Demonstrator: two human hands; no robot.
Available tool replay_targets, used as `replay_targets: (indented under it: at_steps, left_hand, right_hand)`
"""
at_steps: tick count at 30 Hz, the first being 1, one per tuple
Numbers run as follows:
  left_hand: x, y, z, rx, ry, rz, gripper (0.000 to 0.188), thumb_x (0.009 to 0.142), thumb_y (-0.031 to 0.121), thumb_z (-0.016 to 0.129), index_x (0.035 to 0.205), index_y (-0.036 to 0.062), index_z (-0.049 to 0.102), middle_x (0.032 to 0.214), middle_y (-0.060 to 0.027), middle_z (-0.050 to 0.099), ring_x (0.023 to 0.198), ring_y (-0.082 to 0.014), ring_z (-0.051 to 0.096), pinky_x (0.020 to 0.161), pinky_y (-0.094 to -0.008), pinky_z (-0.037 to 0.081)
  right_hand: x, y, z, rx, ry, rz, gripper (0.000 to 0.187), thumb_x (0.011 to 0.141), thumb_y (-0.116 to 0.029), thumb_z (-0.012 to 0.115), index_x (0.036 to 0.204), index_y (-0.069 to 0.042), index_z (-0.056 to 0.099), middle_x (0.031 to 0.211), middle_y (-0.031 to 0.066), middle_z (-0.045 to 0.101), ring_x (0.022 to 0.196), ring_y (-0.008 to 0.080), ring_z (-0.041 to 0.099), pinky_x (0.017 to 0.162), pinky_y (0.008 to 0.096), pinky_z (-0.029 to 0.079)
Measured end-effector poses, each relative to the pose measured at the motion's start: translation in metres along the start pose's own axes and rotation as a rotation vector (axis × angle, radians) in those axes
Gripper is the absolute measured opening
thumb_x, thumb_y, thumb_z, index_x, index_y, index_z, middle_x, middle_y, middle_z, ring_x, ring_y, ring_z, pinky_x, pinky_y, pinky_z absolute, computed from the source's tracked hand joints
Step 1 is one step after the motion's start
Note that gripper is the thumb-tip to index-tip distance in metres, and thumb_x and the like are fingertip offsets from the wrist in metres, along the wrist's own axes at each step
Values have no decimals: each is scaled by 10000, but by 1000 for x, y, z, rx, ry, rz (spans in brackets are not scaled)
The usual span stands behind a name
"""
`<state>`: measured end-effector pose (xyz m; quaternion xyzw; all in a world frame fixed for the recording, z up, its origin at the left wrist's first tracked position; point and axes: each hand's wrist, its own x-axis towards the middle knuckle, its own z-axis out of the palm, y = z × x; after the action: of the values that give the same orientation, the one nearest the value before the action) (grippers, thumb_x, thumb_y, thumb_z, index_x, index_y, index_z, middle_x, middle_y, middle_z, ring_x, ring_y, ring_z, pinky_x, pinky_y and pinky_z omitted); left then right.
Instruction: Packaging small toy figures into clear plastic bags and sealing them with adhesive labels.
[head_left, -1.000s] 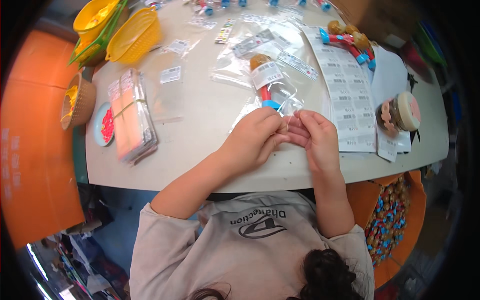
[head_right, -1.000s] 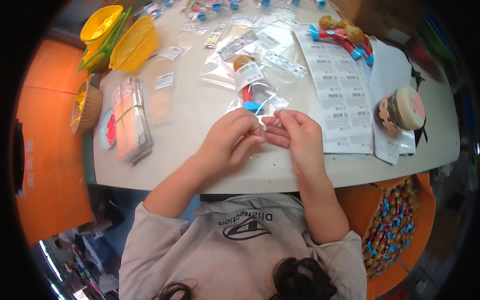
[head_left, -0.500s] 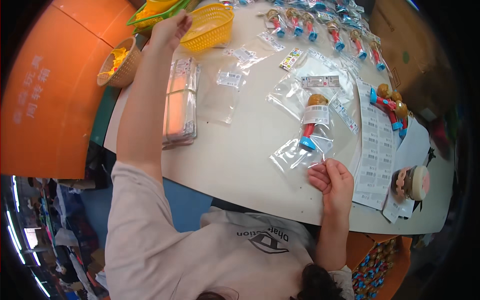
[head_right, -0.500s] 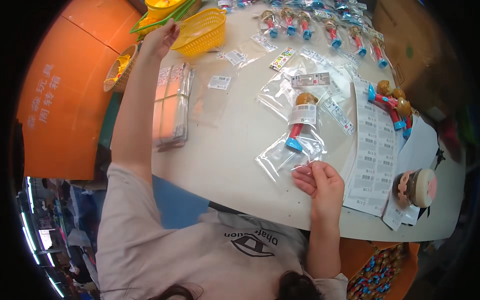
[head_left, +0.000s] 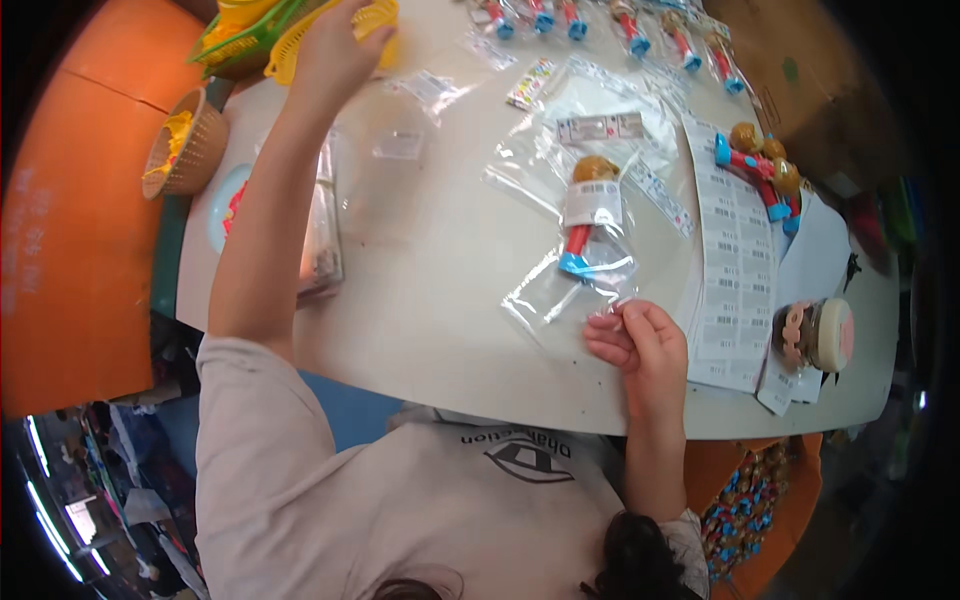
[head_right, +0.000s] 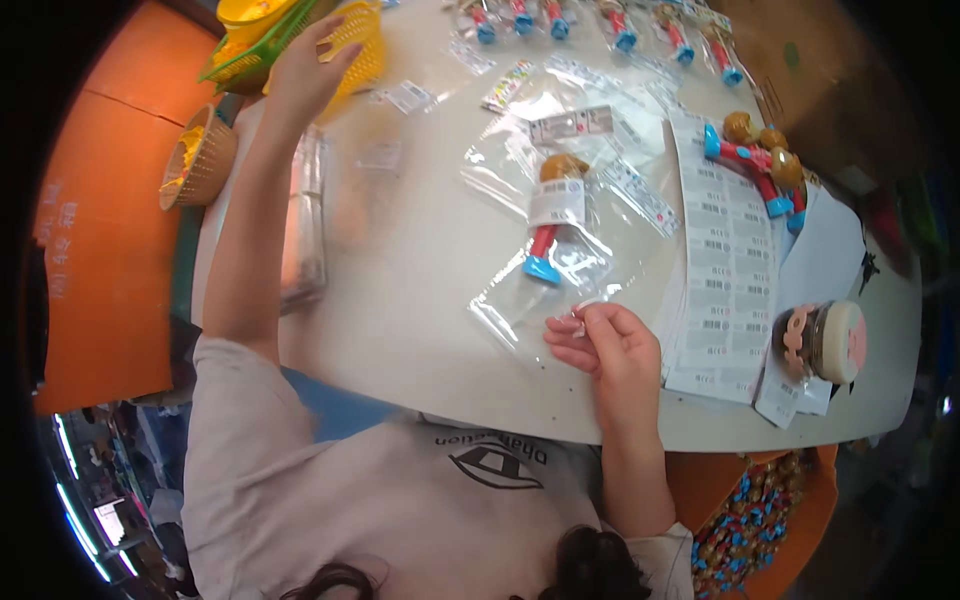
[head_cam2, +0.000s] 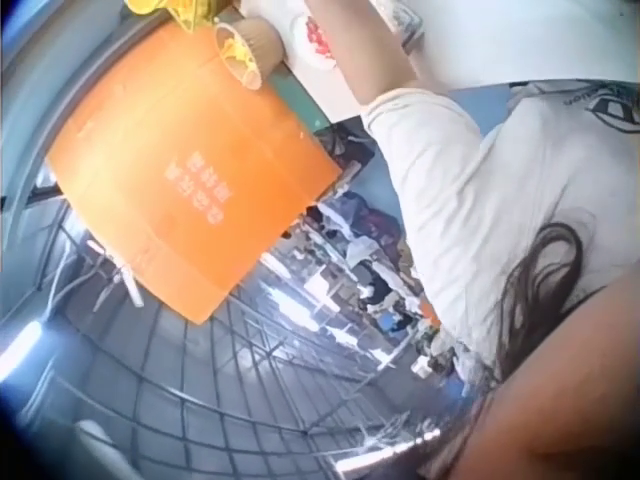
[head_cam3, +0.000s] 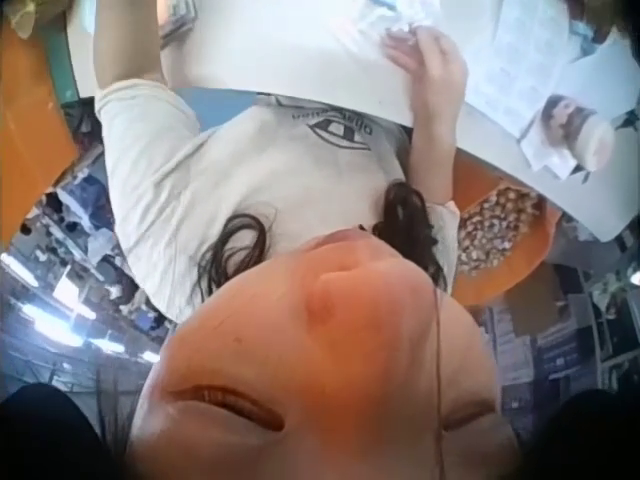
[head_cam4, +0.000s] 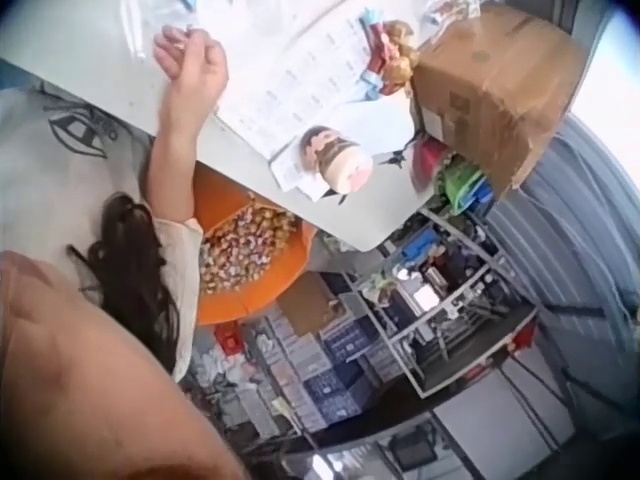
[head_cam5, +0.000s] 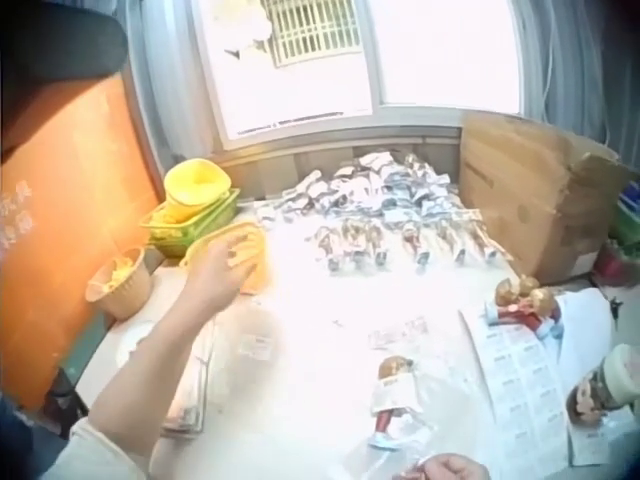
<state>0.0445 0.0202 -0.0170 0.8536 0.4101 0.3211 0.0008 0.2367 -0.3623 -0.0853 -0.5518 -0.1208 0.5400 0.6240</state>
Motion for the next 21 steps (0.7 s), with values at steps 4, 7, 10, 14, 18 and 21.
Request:
replay_targets:
  at_steps: [4, 7, 10, 14, 18, 21]
  left_hand:
    - [-112, 125, -28, -447, -318, 337, 393, 785, 218, 730, 1137, 86, 616, 1244, -157, 567, 1146, -318, 548, 921, -392, 474]
    - [-166, 154, -31, -554, -615, 290, 543, 750, 142, 764, 1245, 89, 546, 1343, -127, 487, 1149, -249, 543, 891, -343, 479]
    - [-185, 165, -24, -803, -671, 49, 601, 751, 146, 767, 1282, 70, 495, 1316, -119, 473, 1086, -249, 554, 893, -354, 477]
    - [-188, 183, -22, -1093, -843, -352, 714, 773, 198, 789, 1336, 25, 384, 1250, -172, 470, 974, -203, 592, 841, -309, 518]
    - [-200, 187, 10, -1082, -695, -346, 768, 782, 285, 780, 1312, -53, 340, 1244, -266, 460, 852, -236, 654, 695, -304, 546]
    - [-197, 187, 21, -1200, -581, -497, 745, 805, 220, 757, 1313, -81, 303, 1163, -233, 533, 826, -205, 654, 674, -275, 538]
  right_hand:
    - [4, 4, -7, 167, -74, -19, 192, 973, -137, 452, 1001, 28, 547, 1029, 221, 648, 875, 279, 691, 731, 319, 598]
    - [6, 5, -11, 207, -109, 10, 185, 973, -134, 436, 1005, 19, 536, 1129, 248, 608, 940, 309, 673, 760, 346, 589]
    - [7, 5, -13, 282, -170, 45, 194, 973, -139, 430, 1002, 19, 539, 1164, 266, 589, 966, 318, 663, 779, 361, 586]
    - [11, 8, -22, 470, -299, 106, 211, 971, -140, 423, 986, 21, 558, 1175, 283, 580, 978, 332, 660, 797, 380, 590]
    - [13, 11, -28, 513, -270, 121, 212, 968, -131, 421, 979, 25, 565, 1157, 285, 589, 962, 337, 664, 793, 382, 592]
    - [13, 9, -29, 471, -261, 143, 216, 968, -126, 418, 978, 28, 569, 1129, 282, 603, 945, 337, 670, 791, 381, 593]
